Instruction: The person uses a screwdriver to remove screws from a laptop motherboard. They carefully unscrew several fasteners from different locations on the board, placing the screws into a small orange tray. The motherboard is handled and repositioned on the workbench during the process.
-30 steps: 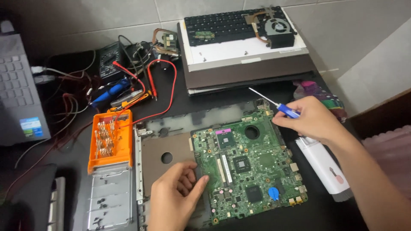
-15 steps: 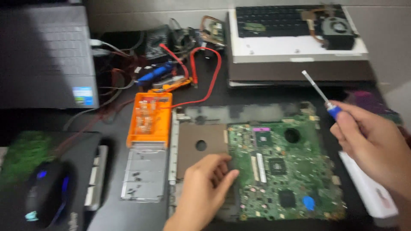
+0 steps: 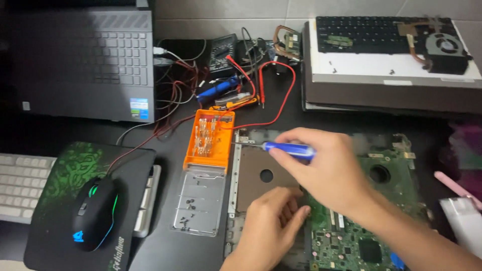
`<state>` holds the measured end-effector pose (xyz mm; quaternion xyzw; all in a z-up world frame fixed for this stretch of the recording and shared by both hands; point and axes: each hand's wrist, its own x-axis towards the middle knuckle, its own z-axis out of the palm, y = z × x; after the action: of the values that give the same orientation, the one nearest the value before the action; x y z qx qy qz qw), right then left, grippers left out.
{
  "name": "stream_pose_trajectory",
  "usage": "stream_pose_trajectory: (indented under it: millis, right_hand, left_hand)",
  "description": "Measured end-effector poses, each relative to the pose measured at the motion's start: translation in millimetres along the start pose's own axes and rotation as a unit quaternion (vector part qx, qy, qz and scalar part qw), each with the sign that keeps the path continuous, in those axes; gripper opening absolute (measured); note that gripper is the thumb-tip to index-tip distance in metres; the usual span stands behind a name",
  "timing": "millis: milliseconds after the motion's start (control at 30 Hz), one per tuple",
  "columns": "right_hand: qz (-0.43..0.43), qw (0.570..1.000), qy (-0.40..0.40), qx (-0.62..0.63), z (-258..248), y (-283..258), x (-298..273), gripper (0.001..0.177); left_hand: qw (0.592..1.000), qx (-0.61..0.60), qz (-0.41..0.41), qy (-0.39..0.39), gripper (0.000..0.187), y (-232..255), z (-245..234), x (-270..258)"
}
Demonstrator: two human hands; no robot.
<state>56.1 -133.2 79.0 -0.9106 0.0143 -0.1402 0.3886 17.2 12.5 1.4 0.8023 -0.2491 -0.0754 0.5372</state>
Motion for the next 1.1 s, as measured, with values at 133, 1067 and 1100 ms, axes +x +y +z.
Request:
stream_pose_trajectory:
  millis: [133, 1067, 1100]
  right_hand:
    - [0.014, 0.999, -0.047, 0.014, 24, -3, 13, 0.016]
    - [-0.017, 1.000, -0.006, 0.009, -17, -5, -1, 0.013]
    - [-0.016, 1.000, -0.003, 0.008, -13, -3, -1, 0.013]
  left_hand:
    - [1.000, 0.020, -0.010, -0.006, 0.020, -8, 4, -2]
    - [1.000, 0.001, 0.004, 0.004, 0.012, 1, 1, 1]
    - [1.000, 0.002, 0.006, 0.002, 0.012, 1, 2, 1]
